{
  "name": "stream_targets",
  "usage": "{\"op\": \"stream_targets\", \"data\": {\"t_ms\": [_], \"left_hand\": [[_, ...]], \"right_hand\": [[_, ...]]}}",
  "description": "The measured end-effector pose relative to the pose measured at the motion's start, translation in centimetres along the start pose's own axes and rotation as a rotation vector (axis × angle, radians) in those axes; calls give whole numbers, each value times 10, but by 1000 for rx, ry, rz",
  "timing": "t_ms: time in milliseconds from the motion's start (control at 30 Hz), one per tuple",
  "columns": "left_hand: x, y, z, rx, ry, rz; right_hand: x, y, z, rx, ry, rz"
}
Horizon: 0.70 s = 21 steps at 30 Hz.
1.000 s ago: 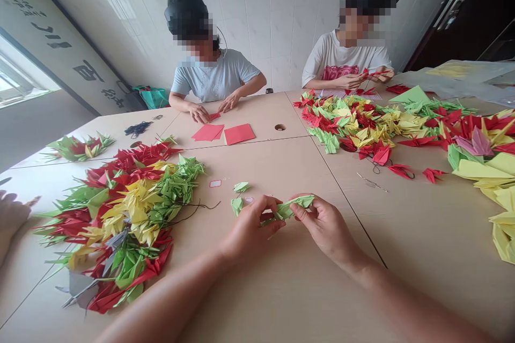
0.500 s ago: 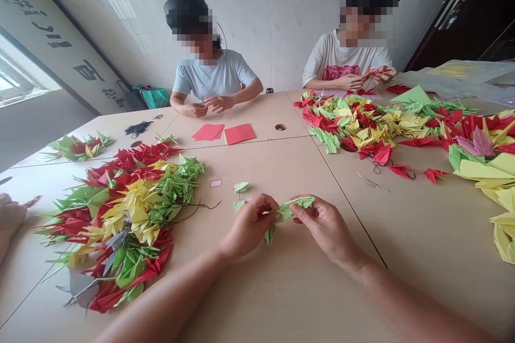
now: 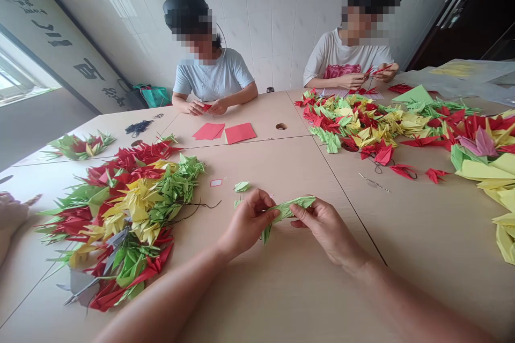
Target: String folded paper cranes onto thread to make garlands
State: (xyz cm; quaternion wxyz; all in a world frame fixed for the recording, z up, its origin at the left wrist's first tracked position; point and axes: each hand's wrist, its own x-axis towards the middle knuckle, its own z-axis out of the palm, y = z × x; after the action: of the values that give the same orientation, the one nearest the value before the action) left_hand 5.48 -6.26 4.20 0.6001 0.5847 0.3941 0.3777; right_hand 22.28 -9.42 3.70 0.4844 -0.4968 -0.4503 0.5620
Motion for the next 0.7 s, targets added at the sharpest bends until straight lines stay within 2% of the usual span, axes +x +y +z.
{"op": "stream_targets", "data": {"t_ms": [233,400,533,700], "left_hand": [[1,5,-1,-32,24,-21],[0,2,-1,-26,-21,-5],[0,1,-3,77,-75,43],[-2,5,-8,290,-175,41]], "right_hand": [[-1,1,1,24,-75,6],[1,1,0,-18,-68,47],[4,-2,-4,46,-47,58],[7,-7,-11,145,-31,87]]}}
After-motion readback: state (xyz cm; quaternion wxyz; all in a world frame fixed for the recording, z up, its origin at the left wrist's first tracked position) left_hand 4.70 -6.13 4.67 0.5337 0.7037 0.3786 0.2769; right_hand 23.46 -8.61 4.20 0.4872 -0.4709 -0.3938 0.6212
